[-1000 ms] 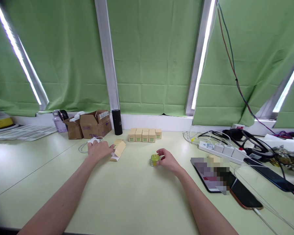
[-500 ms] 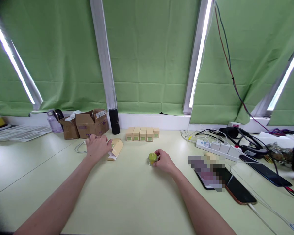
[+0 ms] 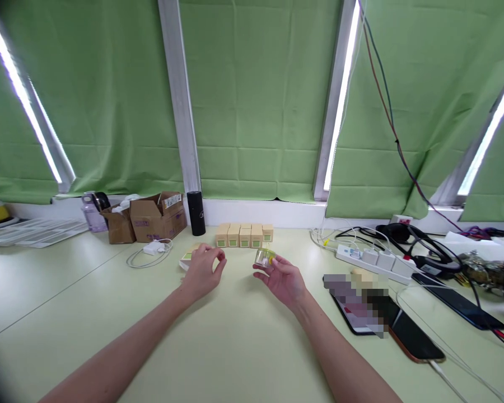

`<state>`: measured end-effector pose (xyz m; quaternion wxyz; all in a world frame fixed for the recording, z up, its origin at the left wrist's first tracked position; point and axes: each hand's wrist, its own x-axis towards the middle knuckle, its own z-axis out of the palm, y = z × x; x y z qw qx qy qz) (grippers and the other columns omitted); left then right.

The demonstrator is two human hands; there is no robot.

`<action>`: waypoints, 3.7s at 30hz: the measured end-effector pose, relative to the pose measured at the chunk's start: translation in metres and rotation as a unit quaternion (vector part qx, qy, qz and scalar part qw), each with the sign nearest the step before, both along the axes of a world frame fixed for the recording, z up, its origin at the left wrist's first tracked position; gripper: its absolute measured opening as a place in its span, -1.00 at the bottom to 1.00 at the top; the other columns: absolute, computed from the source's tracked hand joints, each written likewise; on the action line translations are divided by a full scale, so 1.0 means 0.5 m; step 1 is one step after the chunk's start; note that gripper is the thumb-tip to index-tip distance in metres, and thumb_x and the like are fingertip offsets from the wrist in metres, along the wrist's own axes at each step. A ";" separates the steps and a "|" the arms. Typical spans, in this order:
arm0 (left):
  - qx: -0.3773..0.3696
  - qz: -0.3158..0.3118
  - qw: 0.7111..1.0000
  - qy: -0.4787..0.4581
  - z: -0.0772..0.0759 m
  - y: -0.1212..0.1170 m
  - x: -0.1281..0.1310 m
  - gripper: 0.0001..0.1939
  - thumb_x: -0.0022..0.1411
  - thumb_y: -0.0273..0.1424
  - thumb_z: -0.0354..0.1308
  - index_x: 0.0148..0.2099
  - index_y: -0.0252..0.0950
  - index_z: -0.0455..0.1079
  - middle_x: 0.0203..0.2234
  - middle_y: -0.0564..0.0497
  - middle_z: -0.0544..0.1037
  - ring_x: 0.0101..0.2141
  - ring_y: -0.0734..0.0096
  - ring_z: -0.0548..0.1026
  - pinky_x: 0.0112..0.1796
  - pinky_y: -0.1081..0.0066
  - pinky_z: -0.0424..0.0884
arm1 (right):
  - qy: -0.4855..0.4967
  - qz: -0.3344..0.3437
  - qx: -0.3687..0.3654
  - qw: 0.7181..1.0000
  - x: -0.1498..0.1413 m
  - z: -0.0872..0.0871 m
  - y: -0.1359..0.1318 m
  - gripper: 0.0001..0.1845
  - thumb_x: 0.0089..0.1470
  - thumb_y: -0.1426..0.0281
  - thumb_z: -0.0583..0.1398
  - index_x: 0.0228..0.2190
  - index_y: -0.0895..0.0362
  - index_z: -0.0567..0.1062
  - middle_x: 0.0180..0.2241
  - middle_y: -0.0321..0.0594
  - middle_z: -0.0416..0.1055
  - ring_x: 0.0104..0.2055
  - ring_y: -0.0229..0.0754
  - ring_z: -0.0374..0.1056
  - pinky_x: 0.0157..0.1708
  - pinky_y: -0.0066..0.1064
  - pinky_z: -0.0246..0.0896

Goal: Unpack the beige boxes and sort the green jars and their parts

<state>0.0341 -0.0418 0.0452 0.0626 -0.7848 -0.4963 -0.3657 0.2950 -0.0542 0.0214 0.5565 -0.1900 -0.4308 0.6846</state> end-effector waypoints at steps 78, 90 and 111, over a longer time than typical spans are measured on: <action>-0.219 -0.057 0.820 -0.525 -0.041 0.027 0.034 -0.56 -0.01 -0.01 0.34 -0.35 -0.25 0.34 -0.43 0.01 0.54 -0.39 0.36 0.48 -0.42 0.41 0.39 | -0.390 -0.384 0.234 0.804 0.037 0.060 -0.009 -0.33 -0.05 0.47 0.27 0.10 -0.03 0.26 0.01 -0.13 0.47 0.00 0.05 0.36 0.14 0.02 0.17; -0.253 -0.056 0.801 -0.540 -0.045 0.025 0.031 -0.62 -0.05 -0.10 0.37 -0.36 -0.26 0.36 -0.43 -0.02 0.56 -0.34 0.29 0.51 -0.42 0.39 0.41 | -0.595 -0.341 0.132 0.716 0.142 -0.002 0.067 -0.29 -0.06 0.56 0.24 0.12 -0.04 0.22 0.00 -0.17 0.54 -0.05 -0.03 0.45 -0.14 -0.23 0.27; -0.264 -0.060 0.793 -0.545 -0.045 0.019 0.039 -0.58 -0.06 -0.08 0.40 -0.35 -0.27 0.37 -0.46 -0.02 0.54 -0.35 0.32 0.47 -0.42 0.40 0.41 | -0.626 -0.324 0.085 0.704 0.142 -0.072 0.114 -0.28 -0.04 0.61 0.19 0.15 0.04 0.20 0.07 -0.06 0.52 -0.02 -0.08 0.48 -0.14 -0.36 0.27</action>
